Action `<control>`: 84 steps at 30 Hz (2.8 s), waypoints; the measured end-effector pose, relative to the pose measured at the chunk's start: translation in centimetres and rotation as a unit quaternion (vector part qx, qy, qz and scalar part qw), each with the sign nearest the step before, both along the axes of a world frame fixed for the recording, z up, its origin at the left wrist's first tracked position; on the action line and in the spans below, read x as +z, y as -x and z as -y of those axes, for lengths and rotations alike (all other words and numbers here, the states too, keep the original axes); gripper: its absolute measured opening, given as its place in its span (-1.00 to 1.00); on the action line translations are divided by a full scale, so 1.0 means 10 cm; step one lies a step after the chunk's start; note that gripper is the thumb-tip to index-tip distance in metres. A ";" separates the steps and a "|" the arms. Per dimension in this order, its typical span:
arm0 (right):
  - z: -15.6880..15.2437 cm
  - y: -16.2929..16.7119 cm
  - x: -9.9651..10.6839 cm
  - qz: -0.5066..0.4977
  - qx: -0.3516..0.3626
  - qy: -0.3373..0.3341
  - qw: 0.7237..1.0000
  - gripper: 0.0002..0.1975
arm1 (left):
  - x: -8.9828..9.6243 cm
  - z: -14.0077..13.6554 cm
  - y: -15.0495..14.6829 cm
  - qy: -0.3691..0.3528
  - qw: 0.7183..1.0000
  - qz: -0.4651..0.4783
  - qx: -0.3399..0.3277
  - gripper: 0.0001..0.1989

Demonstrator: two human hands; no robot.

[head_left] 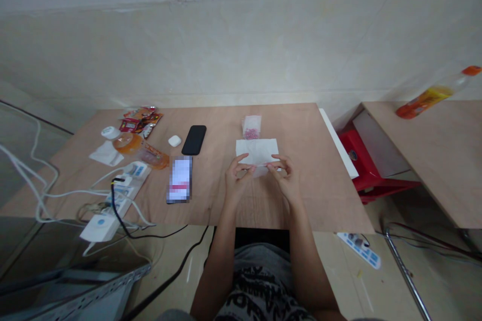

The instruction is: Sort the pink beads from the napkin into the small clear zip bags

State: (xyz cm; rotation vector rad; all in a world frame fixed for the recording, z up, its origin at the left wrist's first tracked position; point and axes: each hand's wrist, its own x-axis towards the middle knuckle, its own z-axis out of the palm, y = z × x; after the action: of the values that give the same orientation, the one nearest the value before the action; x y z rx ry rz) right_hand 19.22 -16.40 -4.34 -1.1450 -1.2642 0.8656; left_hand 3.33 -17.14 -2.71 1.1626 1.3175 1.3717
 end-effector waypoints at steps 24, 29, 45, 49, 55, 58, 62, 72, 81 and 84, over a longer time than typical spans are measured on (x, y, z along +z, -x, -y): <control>-0.13 -0.08 -0.32 -0.035 -0.021 0.014 0.999 -0.50 | -0.22 -0.29 0.00 0.039 0.997 0.059 -0.036 -0.62; -0.20 -0.12 -0.62 -0.005 -0.109 0.034 0.993 -0.61 | -0.12 -0.95 0.08 0.036 0.993 0.105 0.026 -0.62; -0.21 -0.10 -0.68 0.047 -0.096 0.073 0.992 -0.72 | -0.39 -2.38 -0.05 0.075 0.994 -0.073 0.045 -0.95; -0.21 -0.10 -0.67 0.052 -0.101 0.080 0.990 -0.73 | -0.42 -2.38 0.03 0.057 0.989 -0.112 0.075 -0.85; -0.21 -0.11 -0.69 0.051 -0.101 0.082 0.990 -0.74 | -0.47 -1.95 0.17 -0.054 0.980 -0.114 0.156 -0.68; -0.21 -0.11 -0.70 0.049 -0.097 0.082 0.991 -0.73 | -0.58 -1.51 0.22 -0.057 0.983 -0.033 0.170 -0.79; -0.21 -0.12 -0.71 0.049 -0.096 0.076 0.991 -0.73 | -0.71 -0.98 0.27 -0.051 0.980 0.017 0.194 -0.77; -0.18 -0.10 -0.69 0.030 -0.099 0.067 0.992 -0.72 | -0.74 -0.67 0.30 -0.019 0.980 0.000 0.196 -0.64; -0.17 -0.10 -0.64 0.008 -0.103 0.065 0.993 -0.71 | -0.73 -0.67 0.30 -0.013 0.981 0.006 0.191 -0.68; -0.15 -0.12 -0.60 -0.021 -0.135 0.061 0.989 -0.70 | -0.72 -0.67 0.30 -0.008 0.981 0.006 0.192 -0.68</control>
State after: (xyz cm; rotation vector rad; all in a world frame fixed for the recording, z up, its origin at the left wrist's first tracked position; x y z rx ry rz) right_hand 20.41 -14.85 -10.38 -1.3530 -1.0036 0.7669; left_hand 0.36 -10.49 -9.95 0.9372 1.5815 1.6623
